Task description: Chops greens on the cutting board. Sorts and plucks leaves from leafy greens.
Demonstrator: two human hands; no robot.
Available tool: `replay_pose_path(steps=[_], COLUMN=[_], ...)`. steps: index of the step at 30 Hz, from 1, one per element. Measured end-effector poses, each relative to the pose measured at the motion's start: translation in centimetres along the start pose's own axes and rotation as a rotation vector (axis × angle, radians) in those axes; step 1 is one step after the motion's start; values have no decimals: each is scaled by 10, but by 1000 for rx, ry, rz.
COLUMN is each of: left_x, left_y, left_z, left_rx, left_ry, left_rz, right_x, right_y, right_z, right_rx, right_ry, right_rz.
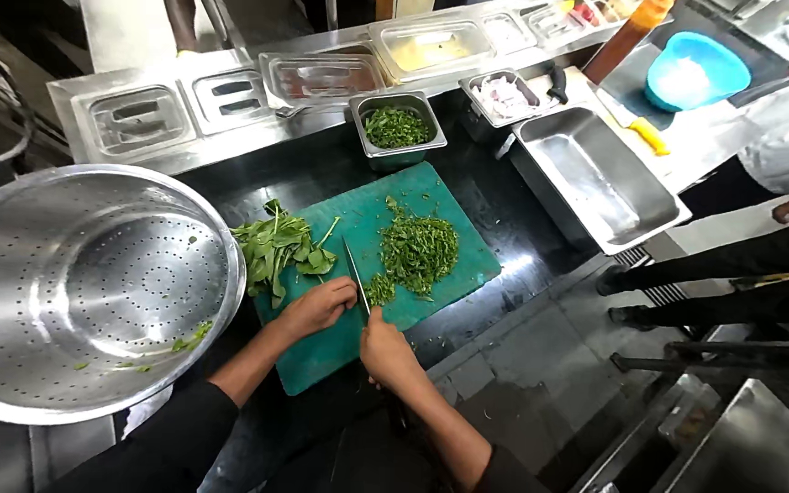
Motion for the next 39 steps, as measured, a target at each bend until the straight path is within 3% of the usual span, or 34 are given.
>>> replay_pose_path(steps=[4,12,15,19,30,36,39], left_x=[2,16,16,19,13,20,20], left_y=[0,39,47,29,2,4,4], left_z=[3,31,34,13,1,11,9], left_rx=[-8,-175,-244,-110,-70,-112,-84], left_ry=[-40,-160,-170,-127,-90,-96,-102], left_rz=[48,306,446,704,671,824,765], right_x=[1,-32,-38,-51,-43,-29,-21], right_y=[-7,-13,-7,-9,-2,9,14], right_z=[2,64,69,47,29,26,23], right_rx=[-57,-162,-122,-13,61,87,106], right_ry=[71,60,20,-7,96,116,110], right_rz=[-5,70,115,125,89,42,6])
Point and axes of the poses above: each hand's wrist, its own y-axis away from the middle knuckle, its own z-axis out of the back of the hand, x = y × z, the point moved 9 cm from there along -y, towards the middle knuckle
